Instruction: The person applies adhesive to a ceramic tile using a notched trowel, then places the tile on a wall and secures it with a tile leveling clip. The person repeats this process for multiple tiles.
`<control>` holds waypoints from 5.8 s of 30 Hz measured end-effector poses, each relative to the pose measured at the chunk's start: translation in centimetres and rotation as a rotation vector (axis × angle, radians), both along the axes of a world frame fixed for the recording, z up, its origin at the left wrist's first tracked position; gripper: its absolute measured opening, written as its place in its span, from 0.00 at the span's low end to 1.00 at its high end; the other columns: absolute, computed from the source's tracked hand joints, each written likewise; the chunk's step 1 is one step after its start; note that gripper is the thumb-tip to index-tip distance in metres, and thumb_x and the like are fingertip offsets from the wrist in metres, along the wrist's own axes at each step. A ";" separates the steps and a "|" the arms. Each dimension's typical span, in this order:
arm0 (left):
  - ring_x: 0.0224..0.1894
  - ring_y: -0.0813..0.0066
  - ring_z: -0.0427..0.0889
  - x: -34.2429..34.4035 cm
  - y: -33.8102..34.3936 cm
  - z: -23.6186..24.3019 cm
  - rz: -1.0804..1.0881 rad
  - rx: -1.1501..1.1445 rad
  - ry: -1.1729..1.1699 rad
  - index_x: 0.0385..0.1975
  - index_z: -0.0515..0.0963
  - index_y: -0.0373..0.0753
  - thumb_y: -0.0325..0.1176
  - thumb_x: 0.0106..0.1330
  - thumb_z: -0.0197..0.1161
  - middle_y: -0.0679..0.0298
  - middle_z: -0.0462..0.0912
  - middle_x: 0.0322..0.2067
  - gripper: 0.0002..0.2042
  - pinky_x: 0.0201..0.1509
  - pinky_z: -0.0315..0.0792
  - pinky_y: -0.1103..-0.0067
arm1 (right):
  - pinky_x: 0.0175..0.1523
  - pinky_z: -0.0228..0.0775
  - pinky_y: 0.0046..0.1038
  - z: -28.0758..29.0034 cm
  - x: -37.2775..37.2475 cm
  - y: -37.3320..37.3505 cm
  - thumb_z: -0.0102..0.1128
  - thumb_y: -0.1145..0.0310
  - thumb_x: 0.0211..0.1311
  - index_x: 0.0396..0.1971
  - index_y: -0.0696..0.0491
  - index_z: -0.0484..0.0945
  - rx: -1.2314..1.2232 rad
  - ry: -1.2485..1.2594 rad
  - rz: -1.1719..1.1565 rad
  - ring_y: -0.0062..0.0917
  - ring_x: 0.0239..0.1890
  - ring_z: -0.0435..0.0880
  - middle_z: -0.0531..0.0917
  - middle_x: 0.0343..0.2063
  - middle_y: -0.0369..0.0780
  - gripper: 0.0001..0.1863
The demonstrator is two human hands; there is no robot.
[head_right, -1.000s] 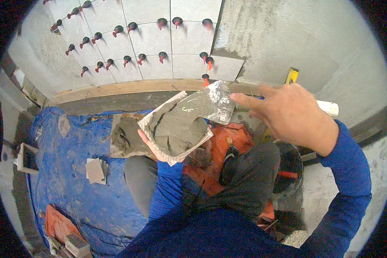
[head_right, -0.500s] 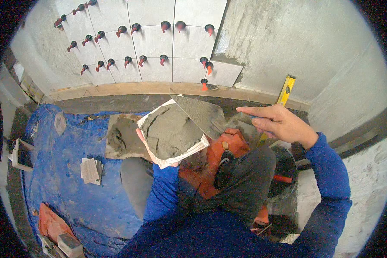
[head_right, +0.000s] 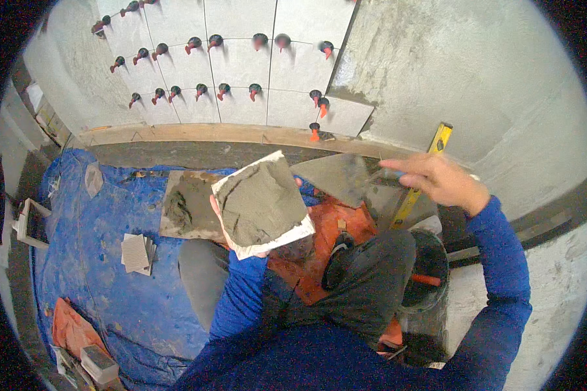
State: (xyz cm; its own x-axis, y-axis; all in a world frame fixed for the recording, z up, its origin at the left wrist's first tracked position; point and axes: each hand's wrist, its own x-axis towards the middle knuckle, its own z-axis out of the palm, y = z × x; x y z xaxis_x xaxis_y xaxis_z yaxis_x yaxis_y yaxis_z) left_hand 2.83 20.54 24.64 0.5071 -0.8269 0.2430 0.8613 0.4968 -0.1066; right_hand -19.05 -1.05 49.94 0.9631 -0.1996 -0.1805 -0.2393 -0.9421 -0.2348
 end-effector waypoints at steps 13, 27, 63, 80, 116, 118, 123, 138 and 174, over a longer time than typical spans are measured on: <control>0.69 0.48 0.67 0.4 -0.9 -0.4 -0.020 -0.275 0.117 0.69 0.66 0.43 0.63 0.74 0.45 0.53 0.67 0.70 0.35 0.73 0.60 0.51 | 0.28 0.69 0.27 1.2 3.0 1.2 0.54 0.67 0.74 0.65 0.50 0.75 0.193 0.217 -0.032 0.21 0.19 0.73 0.76 0.22 0.40 0.21; 0.68 0.47 0.68 1.0 0.1 -0.8 0.246 0.301 0.254 0.67 0.69 0.44 0.70 0.65 0.51 0.55 0.70 0.68 0.40 0.71 0.62 0.47 | 0.46 0.72 0.37 -8.8 -0.3 9.6 0.52 0.70 0.74 0.69 0.53 0.68 0.173 -0.085 -0.144 0.46 0.36 0.80 0.79 0.34 0.51 0.25; 0.67 0.48 0.70 1.5 0.1 0.4 0.423 0.337 0.133 0.68 0.68 0.44 0.69 0.69 0.48 0.55 0.70 0.67 0.38 0.70 0.65 0.51 | 0.33 0.72 0.42 -6.3 -0.1 11.8 0.58 0.68 0.68 0.69 0.40 0.69 -0.142 -0.118 -0.149 0.45 0.28 0.79 0.76 0.30 0.45 0.29; 0.69 0.47 0.68 2.3 0.8 -1.5 0.368 0.162 0.172 0.69 0.67 0.42 0.68 0.68 0.50 0.53 0.69 0.68 0.39 0.72 0.63 0.50 | 0.32 0.70 0.40 -7.5 -2.6 11.1 0.62 0.74 0.63 0.67 0.44 0.72 -0.166 -0.111 -0.162 0.45 0.27 0.79 0.76 0.29 0.45 0.30; 0.70 0.49 0.67 1.6 0.6 -1.5 -0.075 -0.123 0.017 0.69 0.66 0.38 0.63 0.73 0.48 0.50 0.67 0.70 0.36 0.75 0.57 0.55 | 0.35 0.74 0.38 -2.6 -2.7 4.3 0.67 0.66 0.58 0.59 0.41 0.81 -0.436 -0.265 0.045 0.39 0.31 0.82 0.81 0.32 0.40 0.26; 0.68 0.48 0.68 1.1 0.4 -1.5 -0.085 -0.075 0.082 0.68 0.67 0.37 0.64 0.72 0.48 0.49 0.69 0.68 0.38 0.74 0.59 0.54 | 0.34 0.74 0.39 -2.2 -1.7 3.9 0.66 0.66 0.58 0.58 0.40 0.81 -0.437 -0.259 0.065 0.38 0.31 0.82 0.81 0.32 0.40 0.25; 0.67 0.48 0.71 0.4 0.5 -1.0 -0.099 0.018 0.024 0.68 0.68 0.36 0.64 0.72 0.48 0.49 0.70 0.67 0.38 0.72 0.62 0.54 | 0.39 0.71 0.39 -0.3 -0.3 2.4 0.66 0.72 0.56 0.56 0.43 0.83 -0.493 -0.226 0.093 0.39 0.34 0.80 0.81 0.33 0.41 0.25; 0.67 0.46 0.72 -3.8 1.3 -1.5 -0.402 0.046 0.136 0.68 0.69 0.38 0.66 0.72 0.47 0.47 0.71 0.67 0.38 0.72 0.62 0.54 | 0.61 0.59 0.37 3.3 1.4 -5.6 0.60 0.70 0.64 0.51 0.47 0.85 -0.235 0.068 0.162 0.34 0.47 0.76 0.80 0.38 0.37 0.16; 0.68 0.45 0.70 -4.0 0.3 1.3 -0.402 -0.138 0.178 0.73 0.61 0.38 0.70 0.70 0.42 0.48 0.67 0.69 0.43 0.71 0.63 0.51 | 0.54 0.62 0.43 -2.4 3.3 6.4 0.62 0.73 0.54 0.52 0.39 0.84 -0.698 -0.438 0.204 0.36 0.44 0.77 0.79 0.40 0.39 0.24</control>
